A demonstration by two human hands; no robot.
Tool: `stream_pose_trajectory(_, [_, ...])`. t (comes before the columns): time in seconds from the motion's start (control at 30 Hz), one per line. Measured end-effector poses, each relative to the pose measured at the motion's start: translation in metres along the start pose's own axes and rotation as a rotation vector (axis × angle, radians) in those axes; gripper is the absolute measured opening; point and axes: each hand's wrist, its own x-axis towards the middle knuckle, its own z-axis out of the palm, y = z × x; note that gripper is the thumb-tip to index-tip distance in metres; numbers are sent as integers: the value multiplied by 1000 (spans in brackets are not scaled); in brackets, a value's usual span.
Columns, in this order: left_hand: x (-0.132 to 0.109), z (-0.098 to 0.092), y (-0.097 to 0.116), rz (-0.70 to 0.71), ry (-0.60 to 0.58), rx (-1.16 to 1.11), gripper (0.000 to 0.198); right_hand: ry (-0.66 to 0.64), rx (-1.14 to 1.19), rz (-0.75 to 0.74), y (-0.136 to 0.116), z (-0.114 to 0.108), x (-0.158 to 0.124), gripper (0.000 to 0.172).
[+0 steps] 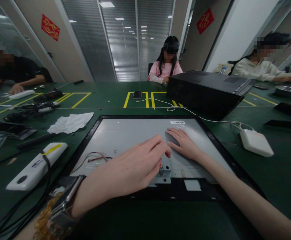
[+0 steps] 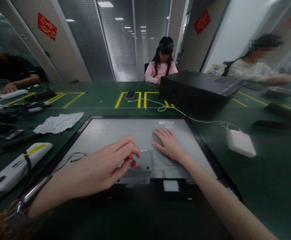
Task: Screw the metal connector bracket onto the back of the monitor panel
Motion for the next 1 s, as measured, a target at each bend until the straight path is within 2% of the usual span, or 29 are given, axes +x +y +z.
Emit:
stream_pose_trajectory(0.2, [-1, -5, 9, 45, -80, -48, 26, -5, 0, -3, 0, 0, 0, 52])
stream_pose_trajectory(0.3, [-1, -3, 11, 26, -83, 52, 20, -5, -1, -5, 0, -1, 0, 52])
stream_pose_trajectory(0.47, [0, 4, 7, -4, -17, 248, 8, -3, -5, -2, -1, -2, 0, 51])
stream_pose_trajectory(0.6, [2, 8, 1, 31, 32, 388, 18, -1, -11, 0, -1, -1, 0, 52])
stream_pose_trajectory(0.7, [3, 8, 1, 34, 22, 469, 29, -1, -9, -1, -1, -1, -1, 52])
stream_pose_trajectory(0.77, [3, 4, 4, 14, -5, 453, 26, -1, -7, -1, -1, -1, -1, 52])
stream_pose_trajectory(0.87, [1, -3, 10, -36, -40, 358, 11, -1, -7, 2, -1, -1, 0, 51])
stream_pose_trajectory(1.0, [-1, -8, 12, -83, -45, 330, 10, -2, -5, 5, -1, -1, 0, 51])
